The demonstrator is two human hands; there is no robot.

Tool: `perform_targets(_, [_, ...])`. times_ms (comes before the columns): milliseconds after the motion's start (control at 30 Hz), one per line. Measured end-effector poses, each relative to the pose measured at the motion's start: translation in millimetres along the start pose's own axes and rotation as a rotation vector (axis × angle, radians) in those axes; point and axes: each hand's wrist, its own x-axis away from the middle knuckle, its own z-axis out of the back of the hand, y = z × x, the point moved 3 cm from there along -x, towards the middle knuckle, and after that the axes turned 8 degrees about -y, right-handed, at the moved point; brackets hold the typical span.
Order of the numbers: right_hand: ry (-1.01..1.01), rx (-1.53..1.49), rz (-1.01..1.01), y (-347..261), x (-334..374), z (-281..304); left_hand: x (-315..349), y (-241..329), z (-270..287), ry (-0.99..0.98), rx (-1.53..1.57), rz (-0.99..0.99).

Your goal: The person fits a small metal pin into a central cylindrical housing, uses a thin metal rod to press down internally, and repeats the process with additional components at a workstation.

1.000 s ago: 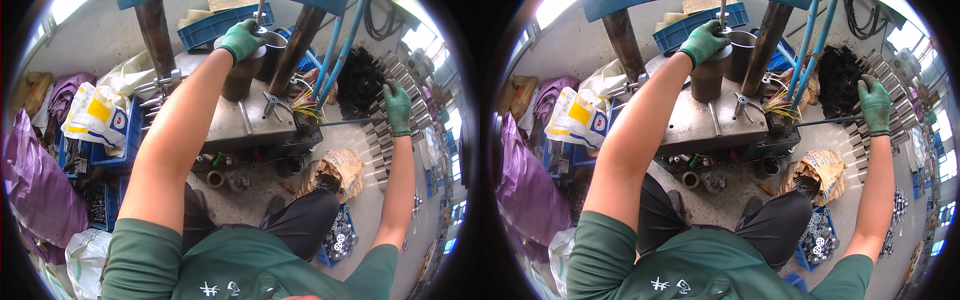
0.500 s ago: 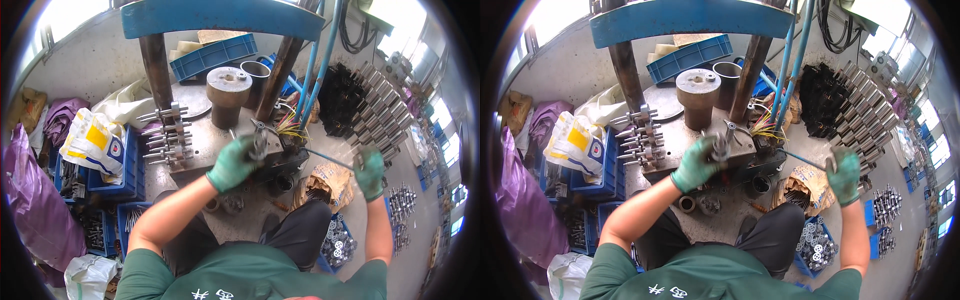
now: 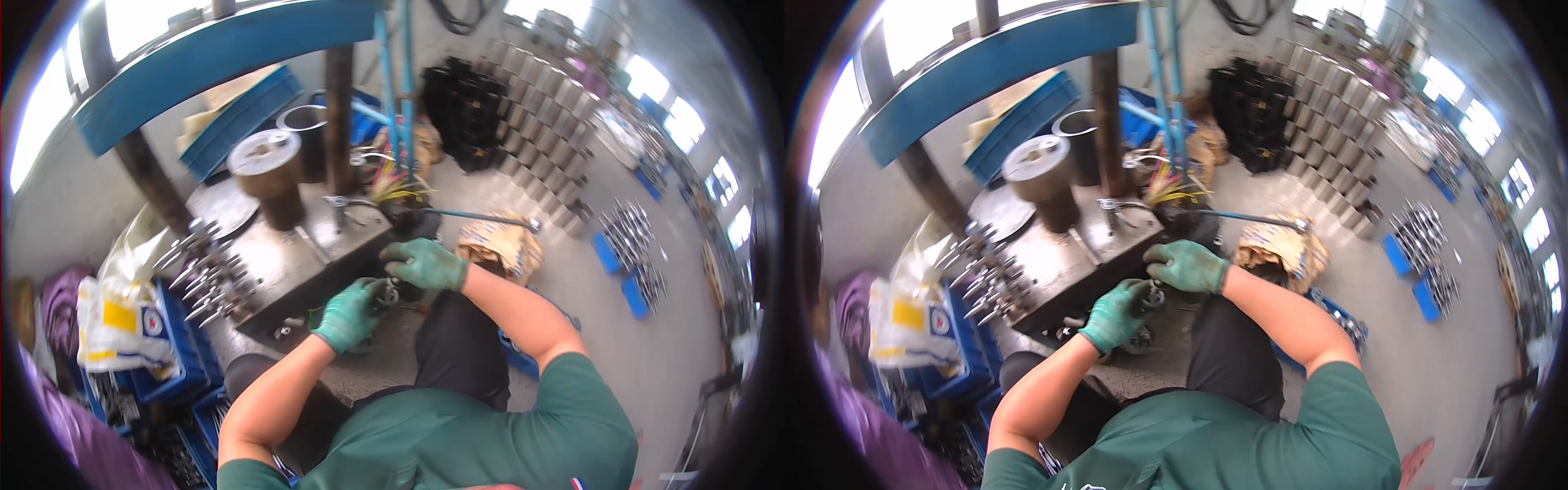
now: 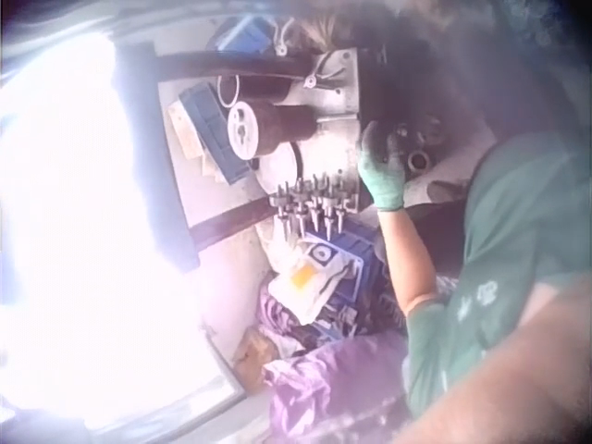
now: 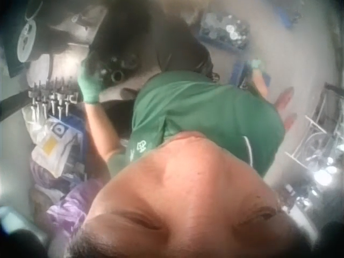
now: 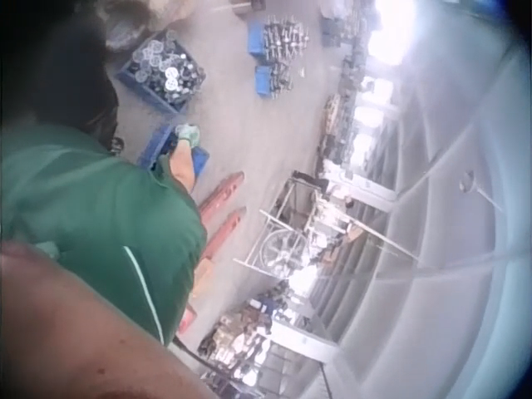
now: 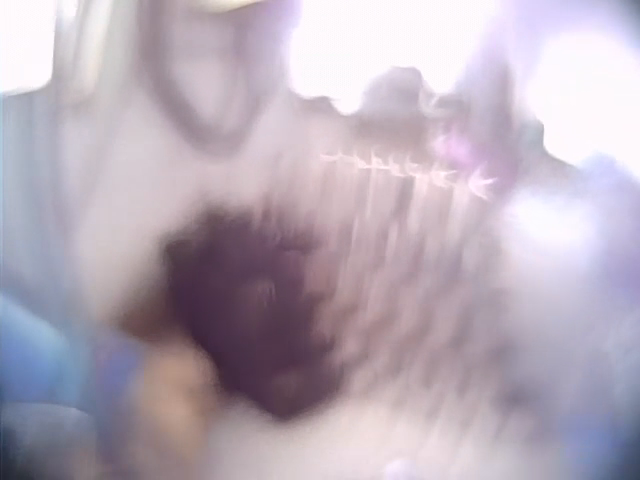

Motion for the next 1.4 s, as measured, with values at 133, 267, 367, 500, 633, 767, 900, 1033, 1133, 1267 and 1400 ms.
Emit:
perform_targets(133, [0.062, 0.01, -0.33, 44.4, 39.7, 27.6, 6.3, -32.4, -3.0, -0.019, -0.003, 0.033])
perform_targets(267, [0.366, 0.141, -0.626, 114.2, 165.1, 22.6, 11.0, -11.2, 10.1, -0.056, 0.018, -0.004])
perform_targets(367, [0.548, -0.043, -0.954, 127.8, 287.8, 1.6, 22.1, 1.3, 28.9, -0.051, 0.029, -0.008])
perform_targets(500, [0.636, 0.042, -1.406, 166.6, 462.9, -66.4, 39.0, 10.4, 57.5, -0.007, 0.02, 0.064])
perform_targets(633, [0.893, 0.026, -1.907, 125.9, 817.4, -116.1, 29.9, -23.0, 33.7, 0.024, 0.445, 0.111])
perform_targets(767, [0.404, -0.103, -2.145, 119.9, 770.1, -198.2, 43.1, -7.9, 85.4, 0.142, 0.045, 0.071])
perform_targets(900, [0.086, 0.035, -1.956, 125.7, 716.7, -207.0, 43.4, -13.7, 103.4, 0.312, 0.194, 0.239])
perform_targets(1033, [0.284, -0.298, -1.619, 172.5, 592.7, -190.1, 51.9, -40.3, 133.1, 0.638, 0.413, 0.219])
perform_targets(1133, [0.371, -0.121, -1.257, 205.3, 469.1, -127.8, 67.9, -60.5, 156.4, 0.985, 0.695, 0.148])
perform_targets(1267, [0.332, 0.007, -0.786, 213.6, 282.1, -26.7, 95.1, -86.1, 185.6, 1.31, 1.046, 0.083])
perform_targets(1400, [0.091, 0.162, -0.408, 123.9, 95.8, 27.7, 113.6, -112.5, 195.3, 1.423, 1.295, 0.02])
